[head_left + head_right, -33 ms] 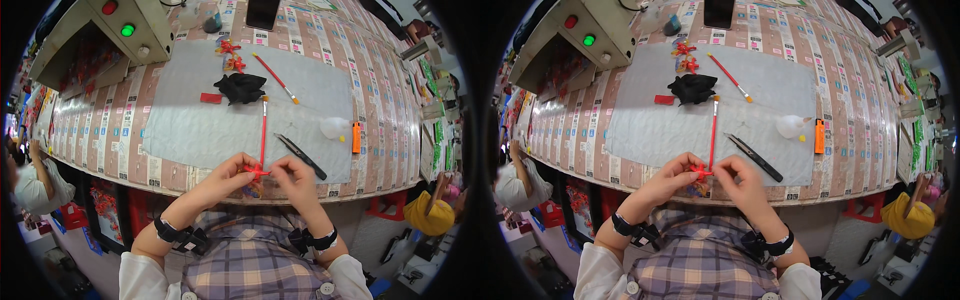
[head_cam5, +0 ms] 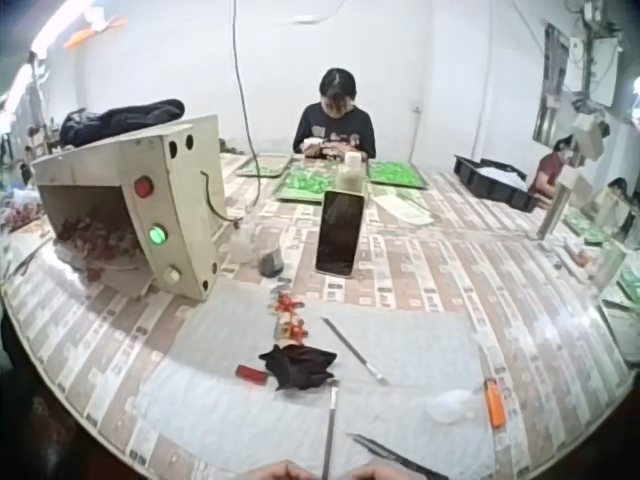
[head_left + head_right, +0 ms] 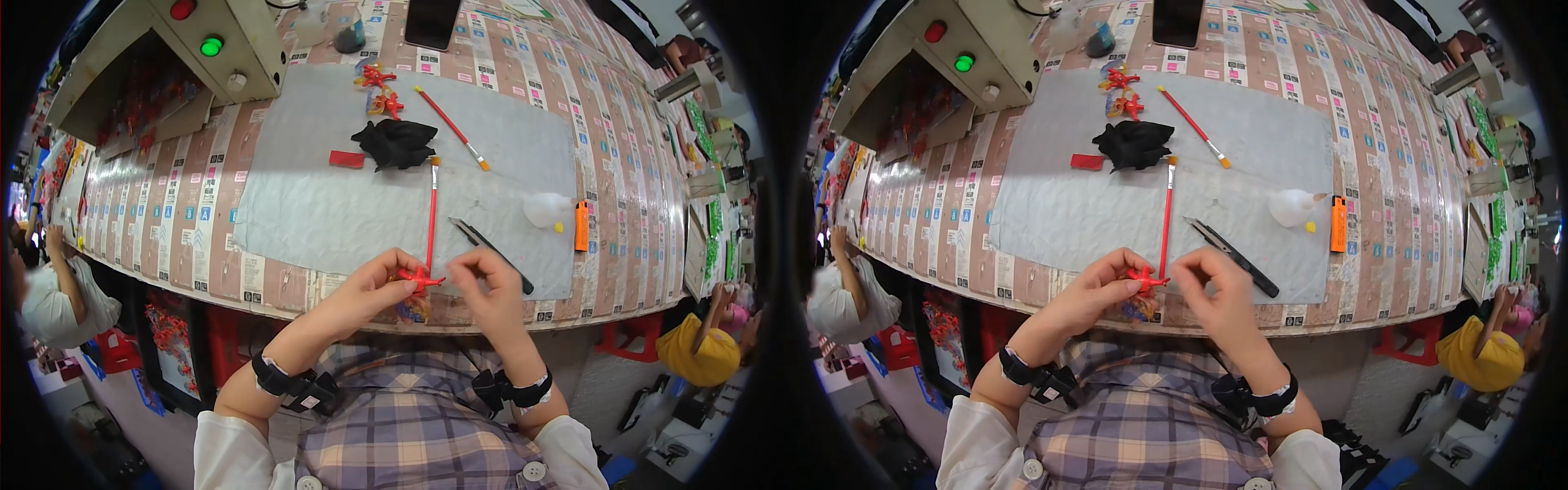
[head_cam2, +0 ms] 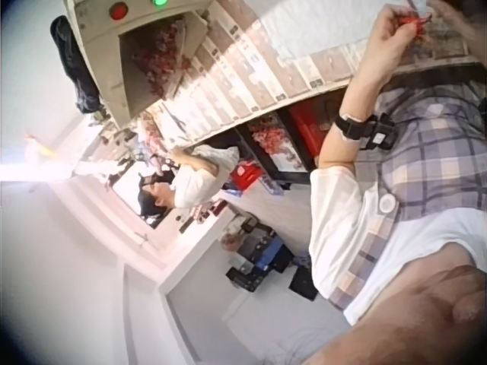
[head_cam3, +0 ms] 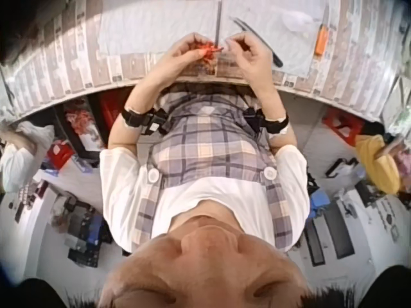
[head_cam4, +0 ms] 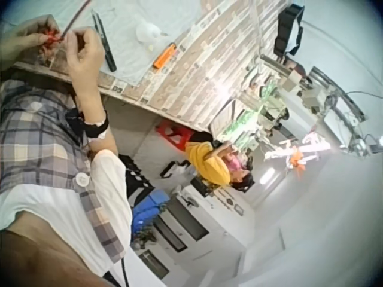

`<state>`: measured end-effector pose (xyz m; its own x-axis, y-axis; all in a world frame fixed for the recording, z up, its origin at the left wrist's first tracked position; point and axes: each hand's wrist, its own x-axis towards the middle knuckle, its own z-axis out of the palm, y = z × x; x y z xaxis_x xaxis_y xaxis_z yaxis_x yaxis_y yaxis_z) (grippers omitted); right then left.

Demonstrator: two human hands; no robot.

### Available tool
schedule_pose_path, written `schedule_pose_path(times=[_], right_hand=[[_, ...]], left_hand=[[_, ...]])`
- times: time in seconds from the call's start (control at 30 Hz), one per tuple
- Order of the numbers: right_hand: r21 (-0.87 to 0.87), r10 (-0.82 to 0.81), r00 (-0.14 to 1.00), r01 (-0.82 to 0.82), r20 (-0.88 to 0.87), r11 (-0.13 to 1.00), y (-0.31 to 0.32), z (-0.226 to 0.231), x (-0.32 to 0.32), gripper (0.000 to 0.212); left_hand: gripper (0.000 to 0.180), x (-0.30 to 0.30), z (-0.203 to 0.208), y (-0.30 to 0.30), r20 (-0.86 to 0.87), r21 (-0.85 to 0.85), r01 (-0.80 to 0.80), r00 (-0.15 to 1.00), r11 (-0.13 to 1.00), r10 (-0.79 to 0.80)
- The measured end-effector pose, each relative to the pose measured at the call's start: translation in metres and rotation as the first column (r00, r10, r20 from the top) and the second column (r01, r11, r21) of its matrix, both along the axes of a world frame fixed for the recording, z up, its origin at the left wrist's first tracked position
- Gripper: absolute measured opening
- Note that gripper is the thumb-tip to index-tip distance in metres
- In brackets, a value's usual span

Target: Assembling small red plastic parts using glue, a brush, and tweezers at a workstation.

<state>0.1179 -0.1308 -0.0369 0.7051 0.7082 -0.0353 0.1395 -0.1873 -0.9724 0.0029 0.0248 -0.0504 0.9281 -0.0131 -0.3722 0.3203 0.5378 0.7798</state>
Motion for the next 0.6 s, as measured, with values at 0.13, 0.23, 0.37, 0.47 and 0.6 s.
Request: schedule_pose_path(times=[0.13, 0.23, 0.37, 0.47, 0.6], right_hand=[[-0.106, -0.01, 0.928, 0.054, 0.372, 0.993, 0.022, 0.014, 0.02, 0.008], [-0.237, 0.104, 0.789, 0.054, 0.606, 0.97, 0.035, 0.008, 0.029, 0.024], [-0.385, 0.23, 0.635, 0.115, 0.737, 0.916, 0.054, -0.003, 0.019, 0.033], [-0.449, 0.268, 0.599, 0.173, 0.755, 0.877, 0.062, -0.009, 0.015, 0.034], [-0.498, 0.3, 0.617, 0.175, 0.728, 0.849, 0.062, -0.006, 0.016, 0.033]], left_hand=[[0.027, -0.008, 0.009, 0.002, -0.045, -0.135, -0.001, 0.999, 0.991, -0.006], [0.028, -0.012, 0.014, 0.003, -0.07, -0.249, 0.005, 0.997, 0.968, -0.023], [0.029, -0.016, 0.012, 0.006, -0.039, -0.338, -0.005, 0.999, 0.941, -0.008], [0.029, -0.018, 0.012, 0.007, -0.017, -0.366, -0.006, 1.0, 0.931, -0.001], [0.029, -0.018, 0.016, 0.009, -0.007, -0.341, -0.018, 1.0, 0.94, 0.016]])
